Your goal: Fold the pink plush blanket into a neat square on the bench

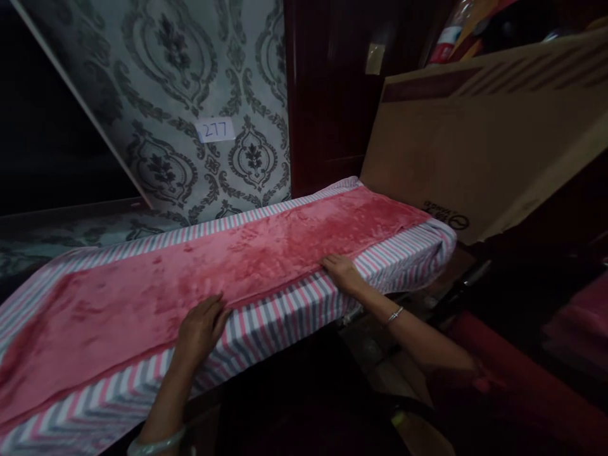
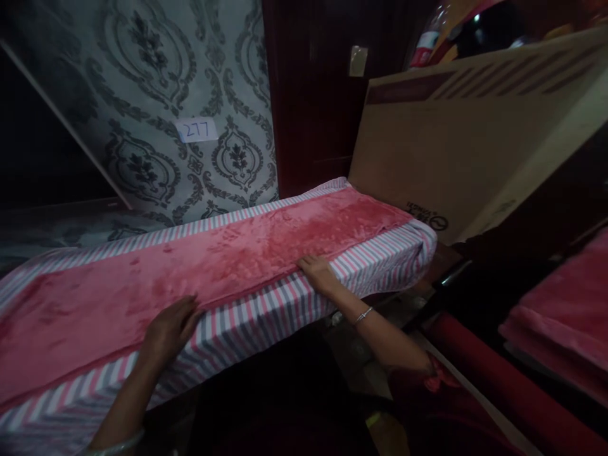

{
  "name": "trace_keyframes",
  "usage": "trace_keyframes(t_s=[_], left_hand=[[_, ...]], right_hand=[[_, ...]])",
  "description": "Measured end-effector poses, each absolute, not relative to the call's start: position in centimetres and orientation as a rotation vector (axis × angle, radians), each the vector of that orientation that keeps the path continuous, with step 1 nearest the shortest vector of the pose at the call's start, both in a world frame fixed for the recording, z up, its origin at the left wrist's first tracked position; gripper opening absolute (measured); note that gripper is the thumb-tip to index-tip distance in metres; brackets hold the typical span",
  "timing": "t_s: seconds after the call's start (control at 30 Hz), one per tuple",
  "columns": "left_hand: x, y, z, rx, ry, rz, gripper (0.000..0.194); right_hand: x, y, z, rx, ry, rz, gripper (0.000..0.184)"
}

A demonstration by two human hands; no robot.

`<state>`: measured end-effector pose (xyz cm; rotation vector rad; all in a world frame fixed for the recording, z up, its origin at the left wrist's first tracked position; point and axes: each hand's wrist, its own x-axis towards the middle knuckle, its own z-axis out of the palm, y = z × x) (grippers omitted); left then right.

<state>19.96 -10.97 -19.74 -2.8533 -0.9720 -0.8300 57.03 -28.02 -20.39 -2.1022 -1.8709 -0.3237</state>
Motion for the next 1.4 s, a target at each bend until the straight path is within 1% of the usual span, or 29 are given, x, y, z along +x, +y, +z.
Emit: trace_keyframes(t_s=[0.13, 0.23, 0.37, 0.43, 0.57, 0.8, 0.9, 1.03, 1.13, 1.23, 1.33, 1.4], left_hand=[[19.8, -10.4, -20.0, -2.786, -0.809, -0.930, 0.054], [19.7, -10.0, -20.1, -2.750, -0.771, -0.957, 0.056], [19.5, -9.6, -20.2, -2.750, -0.830, -0.914, 0.056], [19.4, -9.4, -20.3, -2.755, -0.848, -0.901, 0.057], [19.2, -8.8, -21.0, -2.757, -0.917, -0.918, 0.056], [18.8, -7.5, -22.0, -2.785, -1.031, -0.924, 0.054], [18.9, -7.3, -22.1, -2.808, -1.056, -0.932, 0.054], [19.0, -7.3, -21.8, -2.827, -1.106, -0.900, 0.056], [18.9, -7.3, -21.6, -2.843, -1.126, -0.875, 0.057], [18.9, -7.2, -21.7, -2.866, -1.141, -0.865, 0.057], [18.9, -6.8, -22.1, -2.872, -1.161, -0.885, 0.058], [18.9, -6.4, -22.5, -2.885, -1.173, -0.887, 0.058]], right_hand=[[57.9, -28.2, -21.1, -1.929, -1.841, -0.324, 0.035], [59.7, -29.1, -21.4, -1.874, -1.759, -0.363, 0.035], [62.3, -30.3, -21.2, -2.108, -1.593, -0.371, 0.057], [63.2, -30.4, -20.9, -2.242, -1.533, -0.348, 0.059], [64.4, -29.7, -19.9, -2.407, -1.561, -0.355, 0.047], [66.9, -29.9, -18.4, -2.560, -1.351, -0.481, 0.038], [67.7, -30.1, -18.3, -2.562, -1.369, -0.458, 0.031], [68.3, -30.2, -18.4, -2.526, -1.423, -0.401, 0.030], [68.7, -30.6, -18.8, -2.488, -1.436, -0.378, 0.034], [69.4, -31.8, -19.4, -2.453, -1.207, -0.420, 0.037], [70.2, -33.3, -20.2, -2.457, -0.943, -0.439, 0.026], [70.5, -33.9, -20.5, -2.477, -0.936, -0.423, 0.020]])
